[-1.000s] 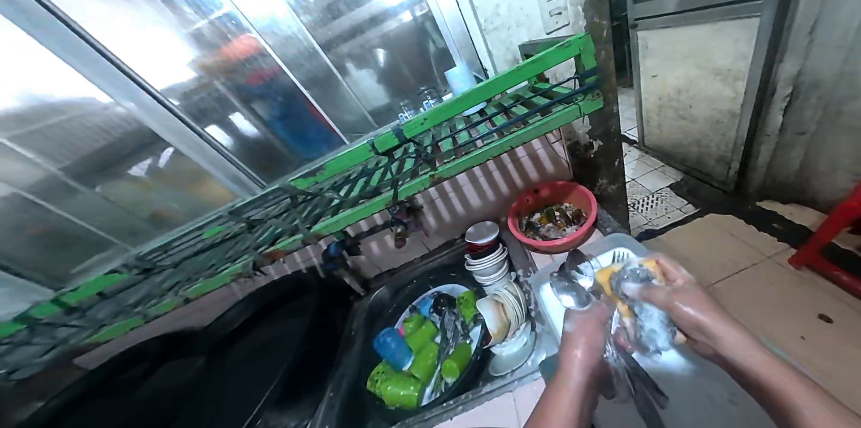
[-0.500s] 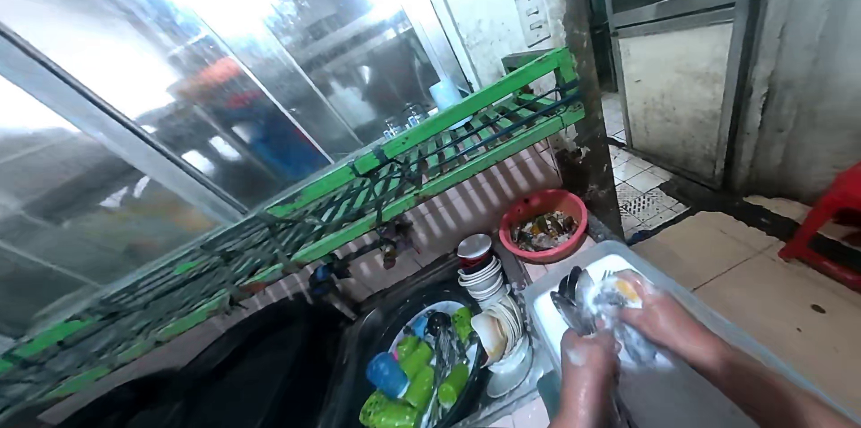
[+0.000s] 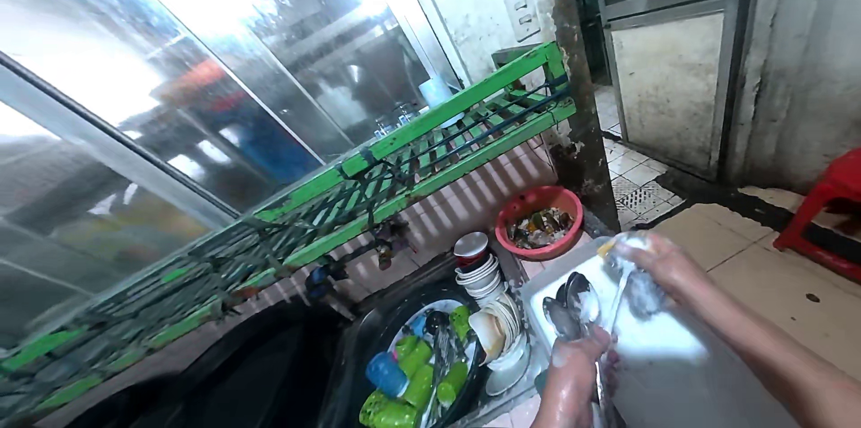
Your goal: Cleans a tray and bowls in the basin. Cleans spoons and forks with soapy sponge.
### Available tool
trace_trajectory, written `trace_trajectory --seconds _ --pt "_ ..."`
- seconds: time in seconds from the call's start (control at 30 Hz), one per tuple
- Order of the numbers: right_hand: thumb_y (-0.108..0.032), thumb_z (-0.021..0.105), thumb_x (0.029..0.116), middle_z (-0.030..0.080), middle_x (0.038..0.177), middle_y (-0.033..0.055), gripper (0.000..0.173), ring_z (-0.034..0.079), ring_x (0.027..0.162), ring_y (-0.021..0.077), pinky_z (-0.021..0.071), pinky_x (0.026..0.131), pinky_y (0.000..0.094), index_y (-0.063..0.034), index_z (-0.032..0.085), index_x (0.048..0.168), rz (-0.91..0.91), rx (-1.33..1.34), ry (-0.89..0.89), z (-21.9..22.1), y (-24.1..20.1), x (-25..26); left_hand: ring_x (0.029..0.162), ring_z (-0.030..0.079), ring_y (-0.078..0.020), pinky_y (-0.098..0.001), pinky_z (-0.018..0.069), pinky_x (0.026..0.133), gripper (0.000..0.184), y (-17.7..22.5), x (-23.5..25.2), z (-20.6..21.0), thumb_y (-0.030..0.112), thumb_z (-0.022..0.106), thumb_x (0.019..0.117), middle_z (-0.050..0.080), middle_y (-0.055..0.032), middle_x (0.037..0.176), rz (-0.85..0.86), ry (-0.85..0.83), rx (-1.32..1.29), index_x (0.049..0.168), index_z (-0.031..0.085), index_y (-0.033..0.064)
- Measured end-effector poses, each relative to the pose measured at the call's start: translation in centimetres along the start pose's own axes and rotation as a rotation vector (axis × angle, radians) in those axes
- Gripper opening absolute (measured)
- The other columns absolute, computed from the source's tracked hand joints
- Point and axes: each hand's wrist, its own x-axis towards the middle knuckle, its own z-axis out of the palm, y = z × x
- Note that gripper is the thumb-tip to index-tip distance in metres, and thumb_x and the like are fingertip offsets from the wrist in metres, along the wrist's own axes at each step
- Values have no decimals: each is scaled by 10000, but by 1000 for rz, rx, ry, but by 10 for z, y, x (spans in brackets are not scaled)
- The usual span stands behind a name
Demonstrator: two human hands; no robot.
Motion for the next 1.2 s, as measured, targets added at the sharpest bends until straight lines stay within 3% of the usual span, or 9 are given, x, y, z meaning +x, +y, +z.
trace_trajectory --seconds 0.1,0.2,0.27,0.33,0.43,0.6,0.83,1.1,1.2 --pt "-285 637 1022 668 1092 191 424 680 935 278 569 830 474 -40 537 1354 109 187 -8 4 0 -9 490 513 -80 -206 457 462 195 1 10 9 136 547 1065 562 -40 661 55 61 -52 1007 620 -35" --pt "-308 715 963 655 1180 184 538 671 1044 264 551 920 466 -31 513 1377 122 30 -174 26 6 -28 460 492 -65 -200 441 451 245 8 16 11 182 567 1065 570 -30 634 111 81 26 936 614 -21" --pt "-323 746 940 645 1231 207 582 653 1115 304 527 975 512 -28 523 1389 98 -66 -200 24 6 -26 501 526 -71 -213 466 485 284 6 20 -1 230 538 1081 632 -48 714 147 43 54 1040 656 -25" --pt "-350 738 945 640 1260 204 579 639 1150 312 505 1004 523 -53 536 1400 108 -185 -304 7 3 -21 616 598 -89 -241 511 577 329 4 25 -15 219 483 1093 670 -37 777 234 -7 37 1070 715 -13" --pt "-272 708 961 645 1215 201 503 641 1098 292 512 975 509 -17 545 1363 104 -282 -618 -6 2 -29 979 690 -121 -293 556 859 294 14 22 -19 144 471 1077 743 -73 1135 297 -141 -25 1117 722 -2" --pt "-248 770 891 698 1052 122 442 686 951 229 560 871 487 -41 619 1251 106 -311 -891 26 30 -43 885 694 -151 -337 575 816 183 28 21 -11 173 641 1005 741 -69 958 129 -193 134 1055 755 39" --pt "-274 743 940 641 1231 181 616 661 1081 263 552 930 463 -44 466 1440 151 45 -224 7 26 -34 735 694 -183 -318 587 645 217 15 27 -11 110 533 1060 709 -122 889 89 13 -72 1078 663 -62" --pt "-242 692 981 680 1049 151 425 692 898 216 591 806 406 -9 556 1309 101 109 -110 0 12 -24 514 568 -105 -248 526 499 174 4 16 3 132 620 1027 588 -33 682 15 30 57 1045 664 -35" --pt "-210 718 971 655 1164 241 438 653 1028 363 519 903 579 -43 577 1351 44 -21 112 -29 -10 -15 490 543 -92 -226 499 473 159 0 15 0 114 619 1023 583 -35 677 30 35 71 1031 654 -41"
